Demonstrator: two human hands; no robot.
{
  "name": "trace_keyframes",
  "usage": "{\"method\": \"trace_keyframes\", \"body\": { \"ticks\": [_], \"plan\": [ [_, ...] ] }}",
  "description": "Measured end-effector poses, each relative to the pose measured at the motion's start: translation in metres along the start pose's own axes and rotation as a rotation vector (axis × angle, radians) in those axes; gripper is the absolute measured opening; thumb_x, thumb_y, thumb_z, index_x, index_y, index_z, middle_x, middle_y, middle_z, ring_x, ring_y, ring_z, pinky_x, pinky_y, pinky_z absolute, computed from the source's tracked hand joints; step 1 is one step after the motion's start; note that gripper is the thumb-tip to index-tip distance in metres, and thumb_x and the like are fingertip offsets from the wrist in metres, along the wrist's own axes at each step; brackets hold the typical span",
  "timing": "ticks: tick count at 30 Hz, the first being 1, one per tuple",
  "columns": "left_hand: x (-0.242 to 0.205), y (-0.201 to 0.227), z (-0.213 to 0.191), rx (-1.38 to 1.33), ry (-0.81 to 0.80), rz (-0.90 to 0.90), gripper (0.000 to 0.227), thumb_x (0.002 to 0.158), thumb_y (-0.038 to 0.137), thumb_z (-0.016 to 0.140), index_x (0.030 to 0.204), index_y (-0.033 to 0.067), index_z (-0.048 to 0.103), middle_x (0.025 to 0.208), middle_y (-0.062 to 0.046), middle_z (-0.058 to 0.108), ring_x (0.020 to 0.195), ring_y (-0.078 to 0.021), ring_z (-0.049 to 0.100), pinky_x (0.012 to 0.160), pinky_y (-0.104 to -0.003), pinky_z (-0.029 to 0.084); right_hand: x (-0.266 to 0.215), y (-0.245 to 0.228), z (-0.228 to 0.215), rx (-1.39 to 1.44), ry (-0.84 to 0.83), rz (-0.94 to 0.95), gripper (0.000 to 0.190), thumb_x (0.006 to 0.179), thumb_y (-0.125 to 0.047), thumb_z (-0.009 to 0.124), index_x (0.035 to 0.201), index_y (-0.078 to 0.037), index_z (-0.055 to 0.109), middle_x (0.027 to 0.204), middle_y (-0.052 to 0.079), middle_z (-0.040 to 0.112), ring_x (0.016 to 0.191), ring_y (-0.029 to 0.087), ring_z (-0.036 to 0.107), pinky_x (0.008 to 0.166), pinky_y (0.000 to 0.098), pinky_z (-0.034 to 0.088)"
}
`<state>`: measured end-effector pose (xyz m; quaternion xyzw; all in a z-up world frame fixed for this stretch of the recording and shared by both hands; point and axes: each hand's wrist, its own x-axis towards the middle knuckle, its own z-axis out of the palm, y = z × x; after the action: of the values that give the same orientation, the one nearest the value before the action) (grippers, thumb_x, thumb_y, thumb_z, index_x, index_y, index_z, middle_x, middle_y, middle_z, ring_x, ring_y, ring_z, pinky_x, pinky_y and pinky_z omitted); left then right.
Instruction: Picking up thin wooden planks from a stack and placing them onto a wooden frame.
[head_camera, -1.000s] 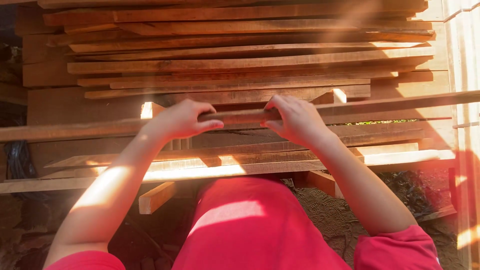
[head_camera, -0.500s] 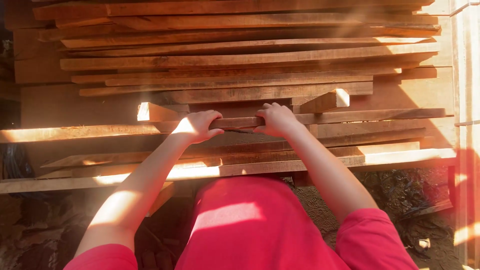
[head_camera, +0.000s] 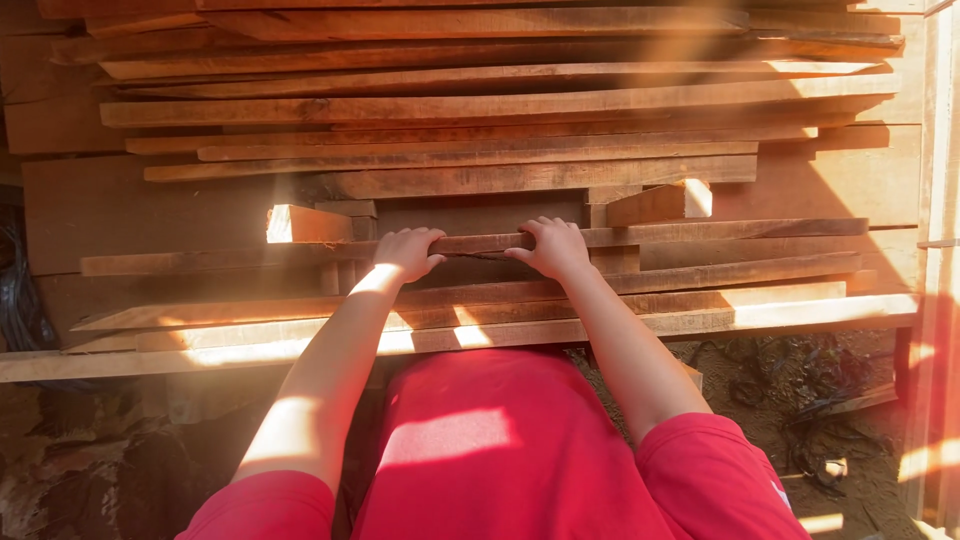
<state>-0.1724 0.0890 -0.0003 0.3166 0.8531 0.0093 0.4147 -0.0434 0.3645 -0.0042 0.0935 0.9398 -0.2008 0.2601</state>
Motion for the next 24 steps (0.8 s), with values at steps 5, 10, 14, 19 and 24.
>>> {"method": "trace_keyframes", "body": {
  "ticks": [5,10,14,19,24],
  "plan": [
    [-0.003,-0.003,0.005,-0.038,0.055,0.000,0.050,0.100,0.047,0.060,0.145,0.0258,0.056,0.130,0.002,0.068,0.125,-0.0234,0.062,0.106,-0.044,0.044,-0.004,0.006,0.015,-0.005,0.115,-0.027,0.056,0.091,-0.065,0.063,0.129,-0.024,0.068,0.117,0.001,0.070,0.112,0.024,0.064,0.106,0.0439,0.041],
    [-0.021,0.008,0.001,-0.094,0.097,-0.023,0.056,0.099,0.055,0.060,0.144,0.0230,0.057,0.132,0.000,0.068,0.127,-0.0226,0.061,0.110,-0.042,0.039,-0.011,0.001,0.016,0.014,0.141,-0.023,0.054,0.091,-0.062,0.065,0.127,-0.023,0.069,0.116,0.002,0.071,0.112,0.023,0.064,0.107,0.0440,0.039],
    [-0.024,0.009,0.010,-0.161,0.093,-0.041,0.056,0.103,0.063,0.042,0.138,0.0230,0.060,0.127,-0.002,0.069,0.124,-0.0237,0.062,0.108,-0.042,0.038,-0.014,-0.003,0.013,-0.001,0.059,0.016,0.059,0.094,-0.070,0.053,0.128,-0.024,0.069,0.118,0.001,0.070,0.116,0.022,0.063,0.108,0.0429,0.038],
    [-0.028,0.008,0.032,-0.164,0.102,-0.040,0.055,0.106,0.064,0.035,0.134,0.0247,0.063,0.123,-0.002,0.071,0.122,-0.0233,0.063,0.107,-0.042,0.039,-0.027,-0.010,0.020,0.025,0.009,0.094,0.065,0.097,-0.076,0.042,0.125,-0.024,0.071,0.117,0.003,0.072,0.116,0.023,0.064,0.109,0.0432,0.037],
    [-0.037,0.013,0.046,-0.185,0.114,-0.071,0.051,0.103,0.061,0.041,0.128,0.0235,0.066,0.121,-0.004,0.072,0.122,-0.0263,0.064,0.107,-0.045,0.041,-0.038,-0.014,0.028,-0.007,0.023,0.086,0.066,0.097,-0.075,0.040,0.121,-0.021,0.072,0.115,0.005,0.073,0.114,0.025,0.065,0.107,0.0449,0.038]
  ]
}}
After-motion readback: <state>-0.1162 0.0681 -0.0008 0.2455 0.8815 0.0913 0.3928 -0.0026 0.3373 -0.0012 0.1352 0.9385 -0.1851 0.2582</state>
